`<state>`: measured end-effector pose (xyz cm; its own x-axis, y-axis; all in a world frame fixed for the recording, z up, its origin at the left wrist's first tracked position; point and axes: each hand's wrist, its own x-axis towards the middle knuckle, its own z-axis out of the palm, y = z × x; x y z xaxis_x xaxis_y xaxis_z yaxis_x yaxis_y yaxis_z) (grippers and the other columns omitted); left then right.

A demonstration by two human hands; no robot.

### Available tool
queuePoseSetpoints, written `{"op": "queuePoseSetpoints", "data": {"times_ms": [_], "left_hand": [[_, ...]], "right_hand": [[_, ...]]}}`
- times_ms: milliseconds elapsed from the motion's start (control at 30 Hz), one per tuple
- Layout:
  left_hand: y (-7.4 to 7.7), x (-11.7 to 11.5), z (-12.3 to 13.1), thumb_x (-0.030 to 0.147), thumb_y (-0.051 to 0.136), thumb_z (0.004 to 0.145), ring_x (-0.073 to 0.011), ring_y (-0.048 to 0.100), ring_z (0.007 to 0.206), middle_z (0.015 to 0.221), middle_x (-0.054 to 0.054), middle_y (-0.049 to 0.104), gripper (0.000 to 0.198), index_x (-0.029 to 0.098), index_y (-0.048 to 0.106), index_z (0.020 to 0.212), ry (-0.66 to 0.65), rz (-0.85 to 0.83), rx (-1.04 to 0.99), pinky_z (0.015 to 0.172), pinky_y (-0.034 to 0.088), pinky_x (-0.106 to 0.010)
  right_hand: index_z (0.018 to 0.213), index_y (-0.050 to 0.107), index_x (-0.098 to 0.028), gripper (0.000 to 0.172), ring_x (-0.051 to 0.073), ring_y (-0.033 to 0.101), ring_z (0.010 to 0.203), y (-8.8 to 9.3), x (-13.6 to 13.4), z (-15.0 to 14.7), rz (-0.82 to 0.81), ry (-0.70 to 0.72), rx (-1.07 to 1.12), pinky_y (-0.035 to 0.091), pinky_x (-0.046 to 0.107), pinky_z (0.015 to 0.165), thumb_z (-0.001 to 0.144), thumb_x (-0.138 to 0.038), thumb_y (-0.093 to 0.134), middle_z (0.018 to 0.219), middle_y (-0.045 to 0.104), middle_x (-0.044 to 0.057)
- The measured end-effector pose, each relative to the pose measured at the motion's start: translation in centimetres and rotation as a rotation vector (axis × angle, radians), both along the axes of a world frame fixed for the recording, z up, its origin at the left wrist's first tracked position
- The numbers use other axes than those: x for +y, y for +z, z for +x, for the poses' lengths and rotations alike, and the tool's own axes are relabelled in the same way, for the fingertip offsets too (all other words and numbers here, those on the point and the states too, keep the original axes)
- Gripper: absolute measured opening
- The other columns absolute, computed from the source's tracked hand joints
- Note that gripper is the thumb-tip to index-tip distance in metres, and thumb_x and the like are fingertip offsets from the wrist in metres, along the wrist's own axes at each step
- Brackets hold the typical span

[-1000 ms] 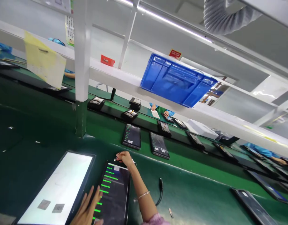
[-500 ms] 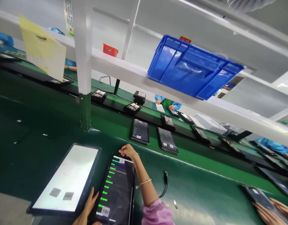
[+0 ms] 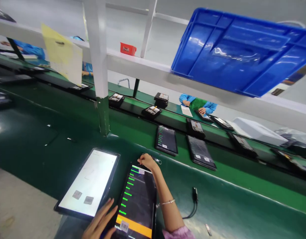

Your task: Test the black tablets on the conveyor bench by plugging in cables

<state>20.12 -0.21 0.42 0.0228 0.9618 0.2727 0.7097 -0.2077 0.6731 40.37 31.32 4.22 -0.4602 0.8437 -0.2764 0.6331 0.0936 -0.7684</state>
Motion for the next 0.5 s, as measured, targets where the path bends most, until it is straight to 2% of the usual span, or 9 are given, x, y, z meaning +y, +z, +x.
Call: {"op": "queuePoseSetpoints", "data": {"times_ms": [33,100,167,200,267,333,433,500], "left_hand": [[1.2,0.8,-1.6,0.034,0.047,0.099,-0.0248,0.048,0.138,0.151,0.004,0.048,0.046,0.041,0.052,0.144,0.061,-0.004,0.009,0.111,0.050,-0.034],[3.4,2.4,-5.7,0.047,0.047,0.097,-0.0276,0.041,0.143,0.152,0.002,0.048,0.044,0.038,0.058,0.139,0.265,0.008,-0.001,0.113,0.048,-0.040],[4.9,3.7,-10.1,0.057,0.049,0.093,-0.0304,0.030,0.149,0.154,-0.001,0.046,0.051,0.033,0.057,0.138,0.419,-0.022,-0.054,0.121,0.035,-0.050],[5.4,4.0,-12.0,0.061,0.052,0.090,-0.0311,0.028,0.150,0.155,-0.002,0.044,0.057,0.032,0.054,0.139,0.454,-0.075,-0.102,0.122,0.031,-0.053],[5.6,3.9,-15.0,0.065,0.056,0.085,-0.0314,0.024,0.151,0.158,-0.003,0.039,0.070,0.031,0.045,0.145,0.463,-0.194,-0.217,0.123,0.025,-0.055],[5.3,3.0,-16.4,0.064,0.058,0.086,-0.0302,0.023,0.151,0.161,-0.004,0.034,0.076,0.031,0.036,0.151,0.408,-0.294,-0.328,0.125,0.019,-0.053],[4.5,1.3,-16.5,0.061,0.056,0.090,-0.0286,0.018,0.153,0.165,-0.004,0.024,0.080,0.031,0.023,0.156,0.283,-0.432,-0.426,0.126,0.016,-0.051],[4.2,0.5,-15.9,0.061,0.056,0.091,-0.0285,0.014,0.154,0.167,-0.003,0.018,0.082,0.033,0.017,0.158,0.256,-0.489,-0.446,0.126,0.018,-0.052]], "right_hand": [[0.061,0.061,-0.015,0.024,0.014,0.057,0.059,0.0,-0.1,0.1,0.007,0.006,0.017,0.040,0.023,0.060,0.085,-0.010,0.061,0.058,0.059,-0.001],[0.061,0.062,-0.015,0.022,0.015,0.057,0.060,-0.1,-0.2,0.2,0.019,0.012,0.047,0.039,0.024,0.059,0.083,-0.015,0.059,0.059,0.061,0.001],[0.061,0.062,-0.015,0.020,0.016,0.057,0.060,-0.3,-0.3,0.3,0.025,0.012,0.068,0.039,0.024,0.059,0.081,-0.019,0.059,0.060,0.062,0.002],[0.061,0.062,-0.015,0.019,0.017,0.057,0.060,-0.4,-0.3,0.4,0.027,0.010,0.075,0.039,0.024,0.059,0.079,-0.020,0.060,0.060,0.062,0.002],[0.060,0.061,-0.016,0.019,0.017,0.056,0.059,-0.5,-0.3,0.4,0.028,0.006,0.088,0.039,0.025,0.059,0.077,-0.024,0.062,0.060,0.062,0.003],[0.059,0.061,-0.016,0.021,0.017,0.056,0.060,-0.6,-0.3,0.4,0.030,0.004,0.100,0.038,0.025,0.059,0.076,-0.026,0.064,0.060,0.062,0.003],[0.058,0.061,-0.016,0.023,0.018,0.056,0.061,-0.6,-0.4,0.3,0.037,-0.003,0.103,0.038,0.025,0.059,0.076,-0.029,0.066,0.061,0.062,0.003],[0.058,0.061,-0.016,0.024,0.018,0.056,0.061,-0.5,-0.5,0.2,0.043,-0.010,0.091,0.037,0.025,0.059,0.076,-0.030,0.066,0.061,0.062,0.004]]}}
